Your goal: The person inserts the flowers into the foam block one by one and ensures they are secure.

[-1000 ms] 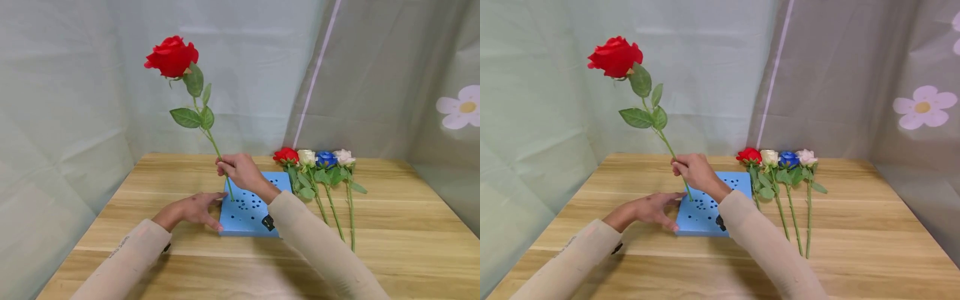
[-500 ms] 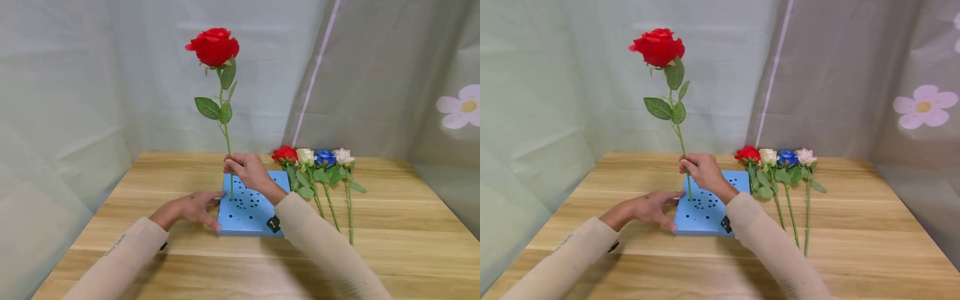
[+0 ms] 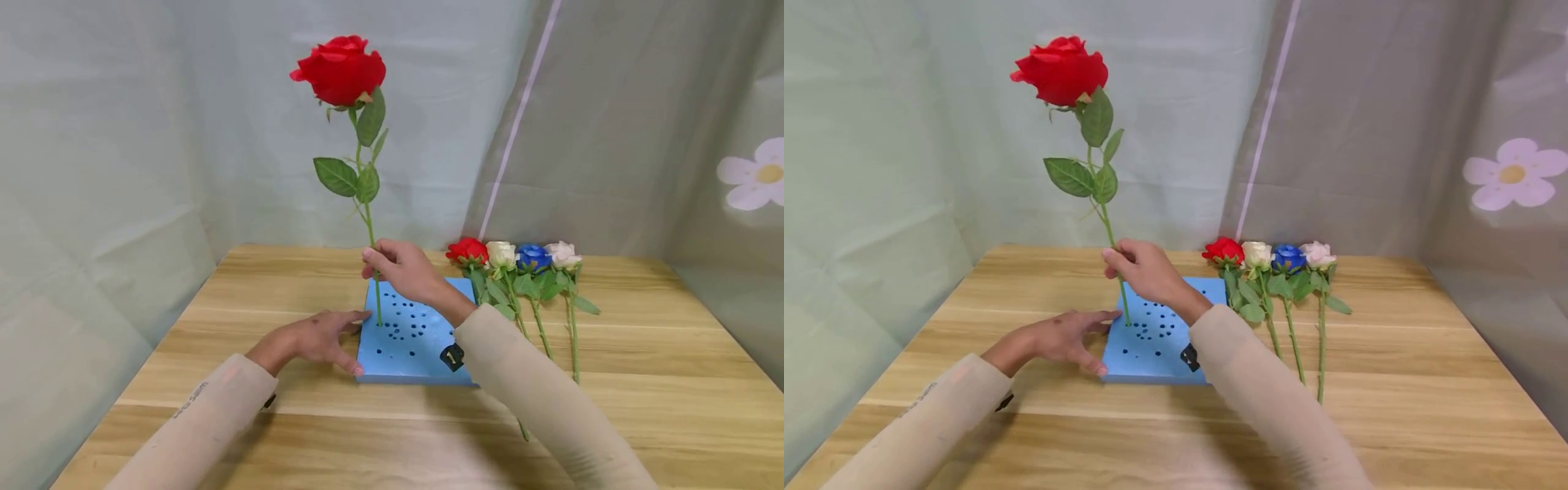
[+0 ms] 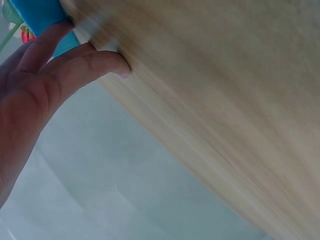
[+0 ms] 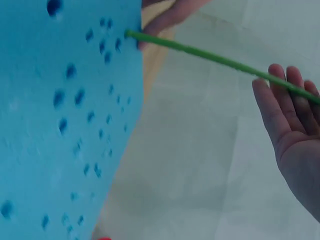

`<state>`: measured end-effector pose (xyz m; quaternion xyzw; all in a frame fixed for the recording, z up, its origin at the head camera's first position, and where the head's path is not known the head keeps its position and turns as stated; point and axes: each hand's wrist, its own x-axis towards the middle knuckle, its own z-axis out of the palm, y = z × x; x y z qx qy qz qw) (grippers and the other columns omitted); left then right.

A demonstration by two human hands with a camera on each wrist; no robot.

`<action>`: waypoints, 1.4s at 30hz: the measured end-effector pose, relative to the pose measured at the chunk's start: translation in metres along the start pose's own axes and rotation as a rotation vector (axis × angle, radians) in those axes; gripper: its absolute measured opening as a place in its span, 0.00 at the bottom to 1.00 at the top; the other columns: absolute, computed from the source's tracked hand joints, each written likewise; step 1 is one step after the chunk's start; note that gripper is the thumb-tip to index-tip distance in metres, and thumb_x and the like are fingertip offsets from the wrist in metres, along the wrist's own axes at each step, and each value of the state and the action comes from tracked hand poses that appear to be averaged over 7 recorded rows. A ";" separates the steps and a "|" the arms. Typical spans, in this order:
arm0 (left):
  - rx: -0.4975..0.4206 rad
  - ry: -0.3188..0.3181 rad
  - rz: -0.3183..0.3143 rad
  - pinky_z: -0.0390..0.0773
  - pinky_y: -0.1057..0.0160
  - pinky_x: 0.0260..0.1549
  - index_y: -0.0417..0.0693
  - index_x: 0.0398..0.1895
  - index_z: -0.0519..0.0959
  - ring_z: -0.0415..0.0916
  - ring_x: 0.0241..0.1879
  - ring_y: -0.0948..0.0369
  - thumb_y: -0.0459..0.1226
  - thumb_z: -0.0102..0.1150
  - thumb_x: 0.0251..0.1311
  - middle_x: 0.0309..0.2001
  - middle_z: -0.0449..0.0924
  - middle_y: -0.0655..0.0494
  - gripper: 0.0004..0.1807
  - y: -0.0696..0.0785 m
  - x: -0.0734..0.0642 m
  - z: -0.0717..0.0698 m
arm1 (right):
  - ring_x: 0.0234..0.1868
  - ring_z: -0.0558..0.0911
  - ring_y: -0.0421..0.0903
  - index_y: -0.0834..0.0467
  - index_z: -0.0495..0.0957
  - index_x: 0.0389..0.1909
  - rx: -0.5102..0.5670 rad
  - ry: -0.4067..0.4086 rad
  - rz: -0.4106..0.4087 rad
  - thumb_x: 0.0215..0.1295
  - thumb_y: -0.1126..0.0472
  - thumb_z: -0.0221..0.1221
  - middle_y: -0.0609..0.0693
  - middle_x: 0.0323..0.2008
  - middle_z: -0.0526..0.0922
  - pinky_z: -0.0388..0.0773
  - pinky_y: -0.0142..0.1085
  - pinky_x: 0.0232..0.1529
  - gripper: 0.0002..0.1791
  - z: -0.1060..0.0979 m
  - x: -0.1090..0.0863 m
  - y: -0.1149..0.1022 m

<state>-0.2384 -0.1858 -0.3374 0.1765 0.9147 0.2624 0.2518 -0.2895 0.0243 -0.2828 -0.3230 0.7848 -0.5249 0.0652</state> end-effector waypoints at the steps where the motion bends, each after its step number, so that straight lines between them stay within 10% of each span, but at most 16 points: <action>1: 0.005 -0.002 0.001 0.59 0.42 0.68 0.47 0.79 0.54 0.61 0.71 0.48 0.57 0.78 0.45 0.72 0.65 0.44 0.61 0.000 0.000 0.000 | 0.42 0.84 0.47 0.60 0.78 0.38 0.003 -0.015 -0.010 0.78 0.54 0.51 0.50 0.36 0.86 0.82 0.36 0.47 0.14 -0.003 0.000 -0.001; 12: -0.002 -0.009 0.008 0.58 0.42 0.69 0.47 0.79 0.54 0.59 0.73 0.49 0.57 0.78 0.45 0.72 0.64 0.44 0.61 -0.001 0.000 -0.001 | 0.43 0.86 0.49 0.65 0.79 0.43 -0.057 -0.149 -0.037 0.76 0.62 0.53 0.57 0.42 0.87 0.82 0.36 0.48 0.09 -0.028 -0.002 -0.012; 19: 0.003 -0.007 0.008 0.57 0.43 0.69 0.48 0.79 0.54 0.58 0.73 0.48 0.56 0.78 0.45 0.71 0.65 0.43 0.61 0.000 0.001 -0.002 | 0.35 0.86 0.43 0.62 0.83 0.40 -0.242 -0.136 -0.082 0.73 0.62 0.58 0.50 0.35 0.88 0.83 0.34 0.43 0.08 -0.035 -0.003 -0.016; 42: 0.015 0.003 0.016 0.60 0.43 0.68 0.47 0.79 0.54 0.61 0.71 0.47 0.55 0.78 0.46 0.69 0.69 0.42 0.60 -0.002 0.003 -0.003 | 0.33 0.86 0.43 0.62 0.83 0.37 -0.289 -0.107 -0.094 0.71 0.62 0.60 0.50 0.32 0.88 0.83 0.33 0.40 0.07 -0.030 -0.003 -0.018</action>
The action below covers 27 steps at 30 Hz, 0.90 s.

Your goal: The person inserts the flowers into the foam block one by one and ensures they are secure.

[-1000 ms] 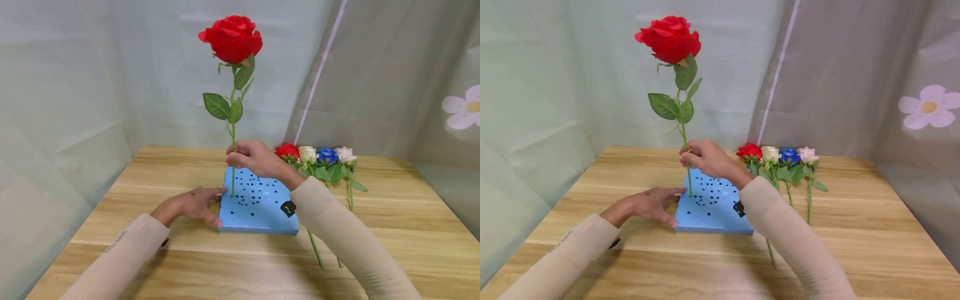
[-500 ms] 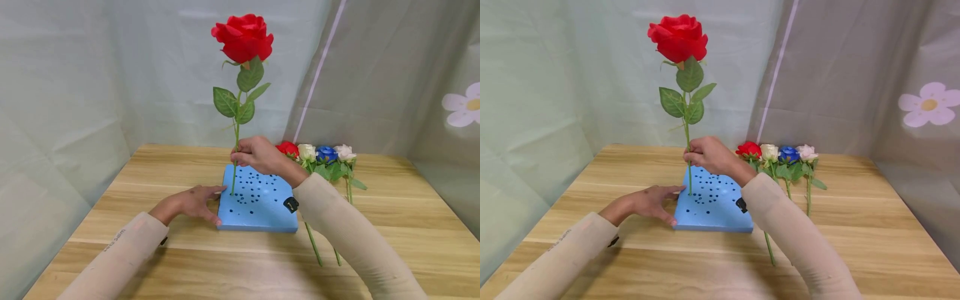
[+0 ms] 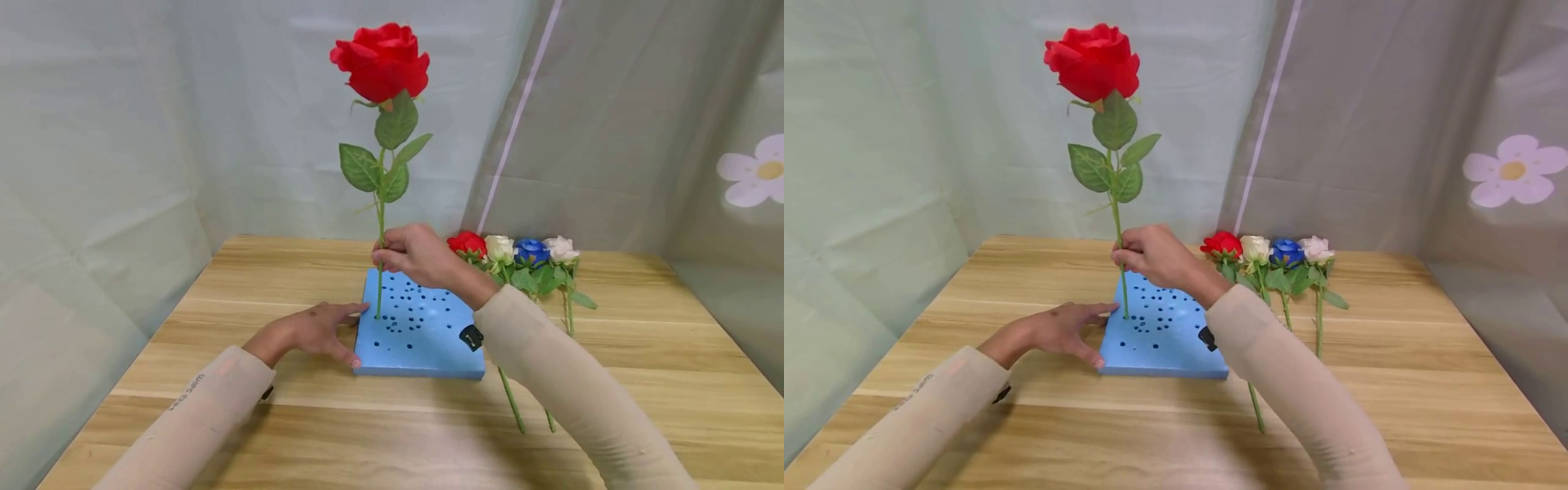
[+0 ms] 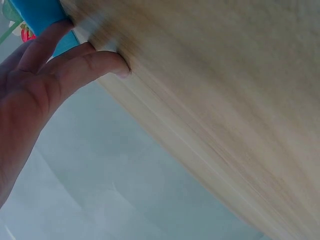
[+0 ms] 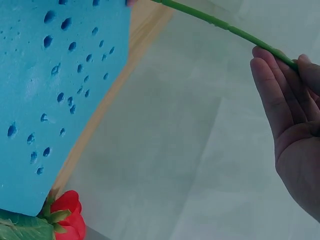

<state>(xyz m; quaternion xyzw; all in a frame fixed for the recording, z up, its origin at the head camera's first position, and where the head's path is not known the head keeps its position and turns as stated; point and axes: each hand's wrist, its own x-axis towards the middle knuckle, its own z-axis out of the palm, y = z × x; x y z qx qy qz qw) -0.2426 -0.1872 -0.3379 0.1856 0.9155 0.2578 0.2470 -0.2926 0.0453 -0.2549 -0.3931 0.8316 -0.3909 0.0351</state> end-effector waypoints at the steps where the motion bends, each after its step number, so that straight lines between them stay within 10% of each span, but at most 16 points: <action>1: 0.000 0.001 0.000 0.60 0.43 0.68 0.48 0.79 0.54 0.61 0.71 0.48 0.55 0.78 0.46 0.69 0.69 0.42 0.60 0.000 0.000 0.000 | 0.33 0.85 0.43 0.62 0.84 0.37 -0.003 0.001 -0.001 0.71 0.62 0.60 0.50 0.33 0.88 0.83 0.33 0.41 0.07 0.000 0.000 0.000; 27: 0.003 0.003 -0.007 0.61 0.42 0.67 0.48 0.79 0.55 0.62 0.71 0.46 0.55 0.79 0.45 0.69 0.69 0.42 0.60 0.000 0.000 0.002 | 0.35 0.87 0.50 0.65 0.83 0.38 0.039 0.091 -0.020 0.72 0.64 0.59 0.55 0.34 0.88 0.83 0.34 0.43 0.08 -0.006 -0.003 -0.004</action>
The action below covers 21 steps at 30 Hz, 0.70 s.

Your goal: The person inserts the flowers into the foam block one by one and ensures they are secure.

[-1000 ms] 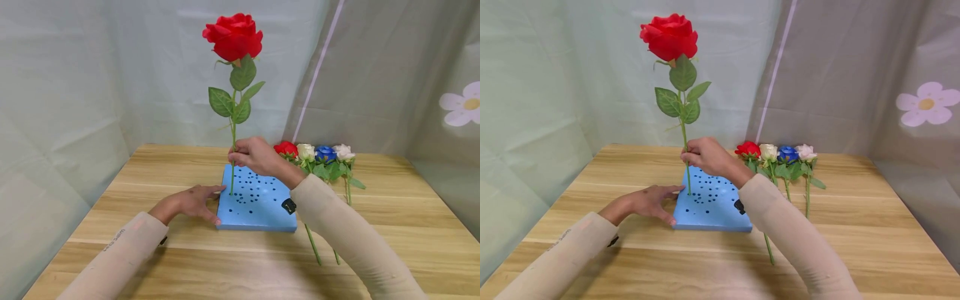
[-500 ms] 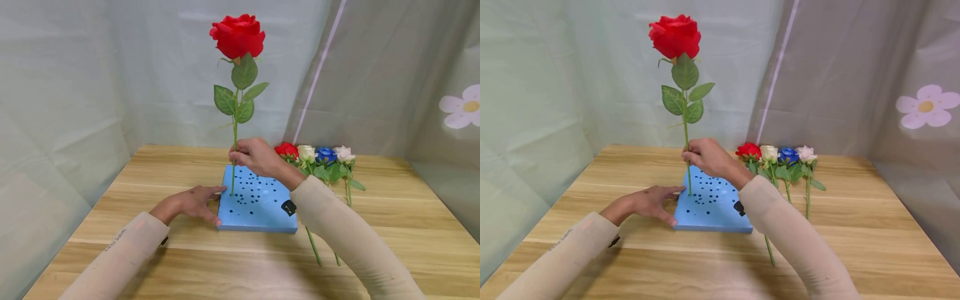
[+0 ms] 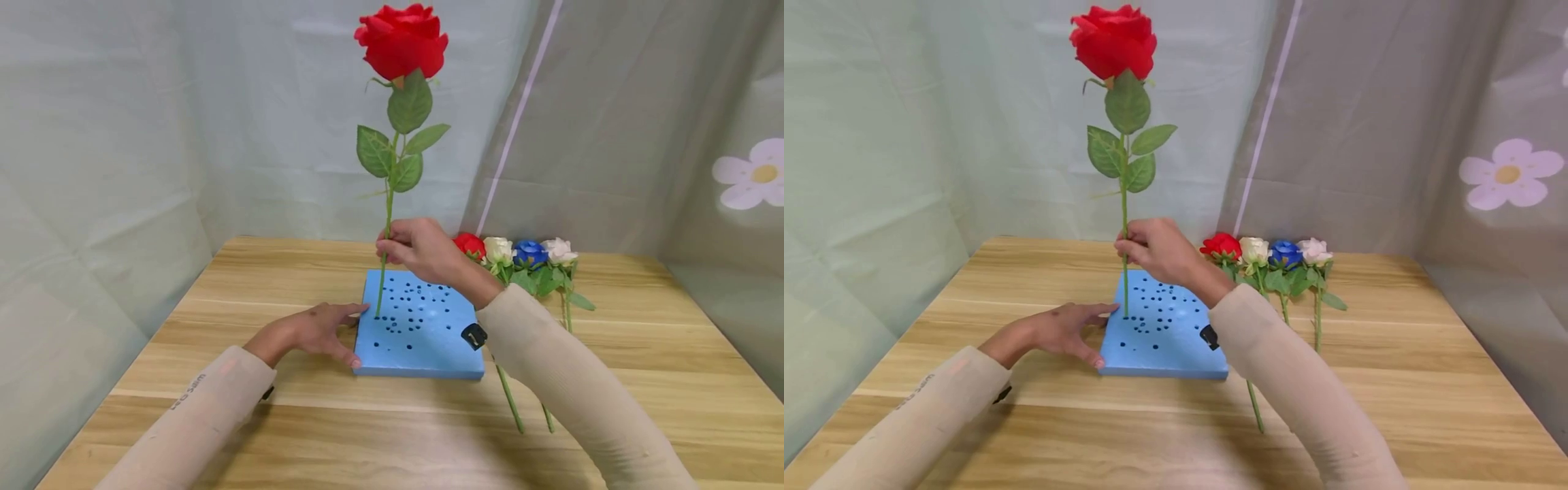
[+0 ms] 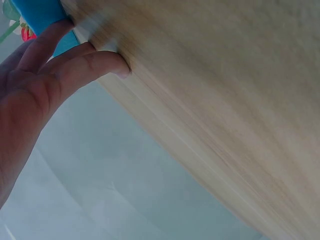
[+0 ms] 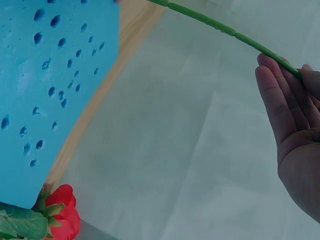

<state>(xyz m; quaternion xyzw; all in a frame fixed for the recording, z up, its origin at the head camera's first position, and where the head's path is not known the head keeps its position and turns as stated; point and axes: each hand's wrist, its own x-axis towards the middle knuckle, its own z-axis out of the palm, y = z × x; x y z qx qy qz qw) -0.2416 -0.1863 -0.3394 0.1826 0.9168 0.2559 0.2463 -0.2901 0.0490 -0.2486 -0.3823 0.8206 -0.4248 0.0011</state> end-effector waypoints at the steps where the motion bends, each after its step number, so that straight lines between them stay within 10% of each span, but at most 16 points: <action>1: 0.000 0.000 -0.002 0.61 0.42 0.67 0.48 0.79 0.55 0.62 0.71 0.46 0.55 0.79 0.45 0.69 0.68 0.42 0.60 0.000 0.000 0.000 | 0.35 0.87 0.50 0.65 0.83 0.38 0.004 0.005 0.003 0.72 0.64 0.59 0.55 0.34 0.88 0.83 0.34 0.43 0.08 0.000 -0.001 0.000; 21: -0.005 0.004 -0.012 0.62 0.42 0.67 0.49 0.79 0.55 0.62 0.71 0.47 0.54 0.79 0.45 0.70 0.68 0.42 0.60 0.000 0.000 0.002 | 0.34 0.86 0.43 0.63 0.83 0.38 -0.038 0.042 0.028 0.71 0.64 0.60 0.53 0.34 0.88 0.84 0.37 0.43 0.07 -0.009 -0.017 0.003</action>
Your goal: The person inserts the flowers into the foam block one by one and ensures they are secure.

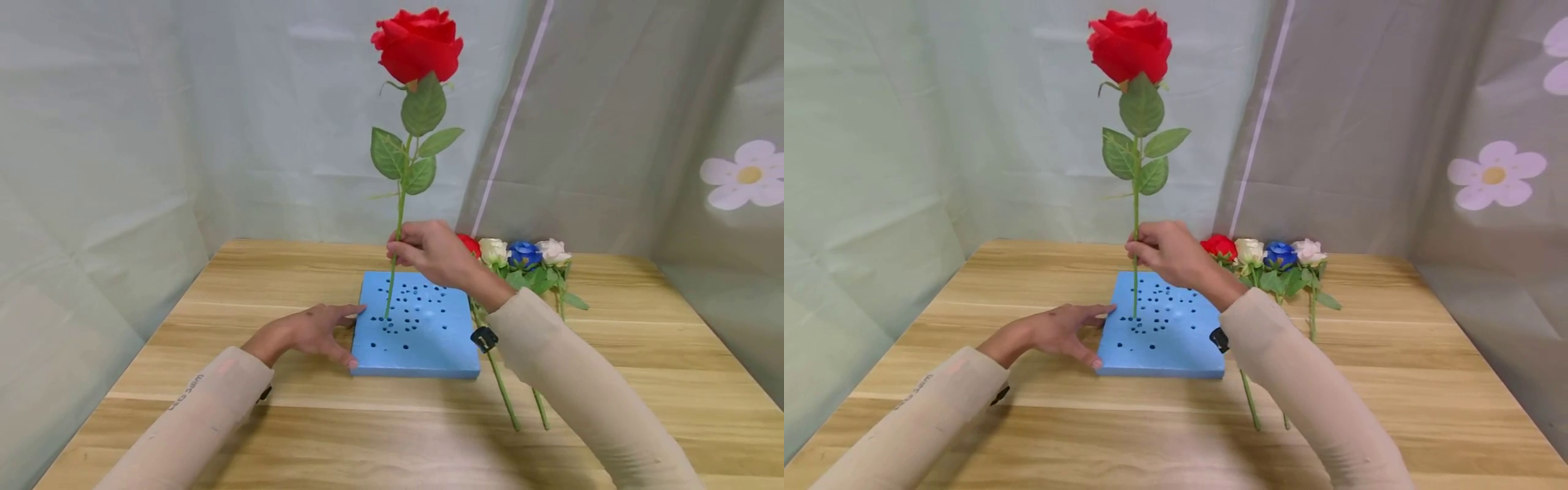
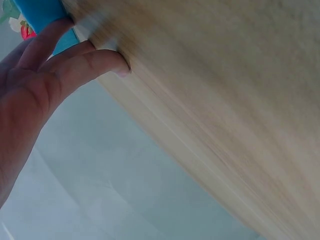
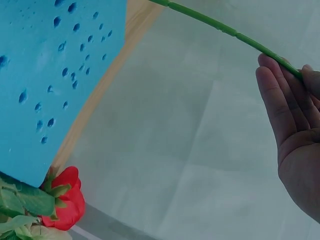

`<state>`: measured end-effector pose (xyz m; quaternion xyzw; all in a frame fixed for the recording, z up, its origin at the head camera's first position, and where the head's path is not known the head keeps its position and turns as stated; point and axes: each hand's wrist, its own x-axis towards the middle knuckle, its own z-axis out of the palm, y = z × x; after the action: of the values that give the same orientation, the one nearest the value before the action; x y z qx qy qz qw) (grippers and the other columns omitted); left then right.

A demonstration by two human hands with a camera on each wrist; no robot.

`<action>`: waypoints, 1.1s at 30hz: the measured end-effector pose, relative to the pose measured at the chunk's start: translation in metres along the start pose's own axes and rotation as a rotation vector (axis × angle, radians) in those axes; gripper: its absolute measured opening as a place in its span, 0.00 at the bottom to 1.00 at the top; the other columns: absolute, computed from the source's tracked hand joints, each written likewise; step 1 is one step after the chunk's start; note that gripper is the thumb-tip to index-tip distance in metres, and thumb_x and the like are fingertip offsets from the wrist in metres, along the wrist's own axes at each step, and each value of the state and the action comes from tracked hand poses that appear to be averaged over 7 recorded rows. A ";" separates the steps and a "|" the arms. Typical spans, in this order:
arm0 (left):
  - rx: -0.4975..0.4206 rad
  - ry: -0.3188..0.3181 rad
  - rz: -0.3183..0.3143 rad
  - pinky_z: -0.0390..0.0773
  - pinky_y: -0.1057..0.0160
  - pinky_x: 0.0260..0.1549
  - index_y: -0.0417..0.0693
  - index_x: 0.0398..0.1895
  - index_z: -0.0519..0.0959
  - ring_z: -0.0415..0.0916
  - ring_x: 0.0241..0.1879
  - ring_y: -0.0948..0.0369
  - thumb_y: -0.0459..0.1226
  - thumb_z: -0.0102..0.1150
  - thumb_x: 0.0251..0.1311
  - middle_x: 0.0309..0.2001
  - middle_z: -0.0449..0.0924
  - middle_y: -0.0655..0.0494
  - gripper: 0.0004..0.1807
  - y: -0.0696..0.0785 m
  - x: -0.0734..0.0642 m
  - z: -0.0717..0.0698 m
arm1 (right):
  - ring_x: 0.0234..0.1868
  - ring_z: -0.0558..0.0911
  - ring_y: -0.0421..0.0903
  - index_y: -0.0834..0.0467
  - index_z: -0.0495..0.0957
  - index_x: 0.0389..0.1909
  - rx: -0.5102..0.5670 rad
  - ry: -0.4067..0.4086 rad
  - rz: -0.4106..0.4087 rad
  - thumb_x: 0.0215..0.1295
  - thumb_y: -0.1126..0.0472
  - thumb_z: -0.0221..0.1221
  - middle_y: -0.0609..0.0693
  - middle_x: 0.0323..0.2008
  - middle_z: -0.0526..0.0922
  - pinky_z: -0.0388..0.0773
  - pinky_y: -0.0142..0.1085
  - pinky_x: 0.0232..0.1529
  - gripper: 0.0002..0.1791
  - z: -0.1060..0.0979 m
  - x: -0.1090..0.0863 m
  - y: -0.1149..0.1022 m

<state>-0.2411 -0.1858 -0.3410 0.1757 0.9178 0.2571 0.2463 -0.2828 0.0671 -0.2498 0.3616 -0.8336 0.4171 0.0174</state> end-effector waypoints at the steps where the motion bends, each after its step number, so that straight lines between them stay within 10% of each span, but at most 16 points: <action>1: 0.000 0.000 0.000 0.62 0.42 0.67 0.49 0.79 0.55 0.62 0.70 0.47 0.54 0.79 0.45 0.70 0.68 0.42 0.60 0.000 0.000 0.000 | 0.33 0.86 0.43 0.63 0.83 0.38 -0.005 0.004 0.005 0.71 0.64 0.60 0.53 0.34 0.88 0.84 0.37 0.43 0.07 -0.001 -0.001 0.001; 33: -0.026 -0.021 0.000 0.60 0.42 0.67 0.48 0.79 0.54 0.64 0.70 0.48 0.53 0.80 0.44 0.72 0.65 0.43 0.62 -0.003 0.003 -0.002 | 0.34 0.87 0.44 0.62 0.83 0.33 -0.022 0.074 0.013 0.73 0.63 0.58 0.51 0.33 0.88 0.84 0.37 0.41 0.09 -0.018 -0.018 0.010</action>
<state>-0.2453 -0.1877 -0.3420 0.1753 0.9116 0.2673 0.2583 -0.2806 0.0944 -0.2514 0.3403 -0.8394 0.4210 0.0494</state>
